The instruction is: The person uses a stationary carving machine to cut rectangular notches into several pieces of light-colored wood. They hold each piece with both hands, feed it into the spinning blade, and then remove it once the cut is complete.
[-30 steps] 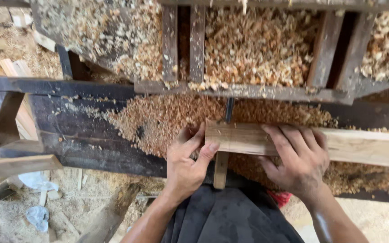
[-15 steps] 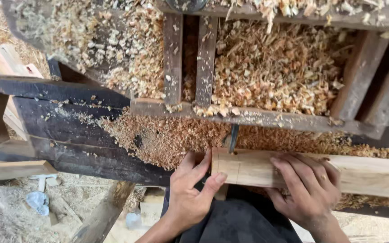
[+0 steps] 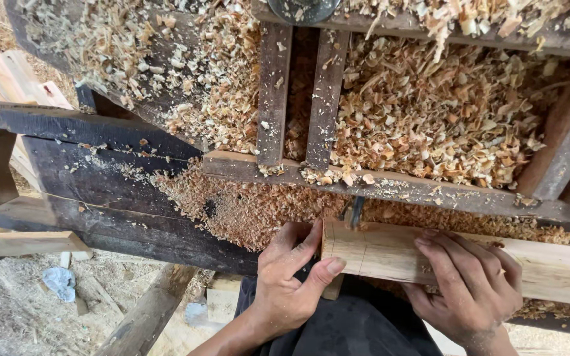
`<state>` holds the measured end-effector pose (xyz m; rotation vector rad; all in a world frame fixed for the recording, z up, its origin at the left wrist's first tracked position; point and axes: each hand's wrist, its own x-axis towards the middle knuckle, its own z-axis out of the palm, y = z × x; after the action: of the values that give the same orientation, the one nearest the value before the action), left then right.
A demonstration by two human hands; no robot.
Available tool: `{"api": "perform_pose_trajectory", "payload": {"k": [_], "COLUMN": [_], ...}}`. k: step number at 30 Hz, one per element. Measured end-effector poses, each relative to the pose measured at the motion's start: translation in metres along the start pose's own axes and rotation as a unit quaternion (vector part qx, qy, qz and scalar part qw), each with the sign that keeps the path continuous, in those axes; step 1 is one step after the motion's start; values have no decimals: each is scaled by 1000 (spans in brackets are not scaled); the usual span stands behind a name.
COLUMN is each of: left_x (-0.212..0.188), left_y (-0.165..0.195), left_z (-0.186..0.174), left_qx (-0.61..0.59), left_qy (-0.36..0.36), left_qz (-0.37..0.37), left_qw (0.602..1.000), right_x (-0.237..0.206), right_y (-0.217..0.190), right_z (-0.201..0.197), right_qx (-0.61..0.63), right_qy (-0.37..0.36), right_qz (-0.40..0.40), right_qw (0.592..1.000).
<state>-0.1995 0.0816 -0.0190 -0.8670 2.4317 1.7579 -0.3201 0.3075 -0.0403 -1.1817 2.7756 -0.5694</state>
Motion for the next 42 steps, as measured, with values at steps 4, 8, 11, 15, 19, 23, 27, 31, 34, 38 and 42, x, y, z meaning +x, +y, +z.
{"api": "perform_pose_trajectory", "payload": {"k": [4,8,11,15,19,23,27,31,34,38,42], "left_x": [3,7,13,23,19,-3,-17,-13,-9,-5,0], "left_y": [0,2,3,3,3,6,4,0,0,2,3], "left_z": [0,0,0,-1,-2,2,6,8,8,9,8], "left_qx": [-1,-6,-17,-10,0,51,52,19,-10,11,23], "left_qy": [0,6,6,4,-2,10,16,21,11,18,5], "left_qz": [4,15,27,14,30,15,18,35,5,35,29], "left_qw": [1000,1000,999,1000,1000,999,998,999,1000,999,999], "right_x": [5,11,13,14,9,-1,-8,-8,-7,-6,-5], "right_y": [2,3,3,5,7,7,7,9,9,9,8], "right_z": [-1,-2,-1,0,0,-3,-5,-6,-5,-5,-5], "right_qx": [3,3,-9,-17,-3,-12,27,12,16,21,-4], "right_qy": [-3,-5,-3,7,11,-10,-13,-4,-25,-12,-30], "right_qz": [0,-8,1,2,-8,-27,-33,-17,-6,-5,5], "right_qw": [1000,1000,1000,1000,1000,1000,999,1000,1000,1000,1000]}}
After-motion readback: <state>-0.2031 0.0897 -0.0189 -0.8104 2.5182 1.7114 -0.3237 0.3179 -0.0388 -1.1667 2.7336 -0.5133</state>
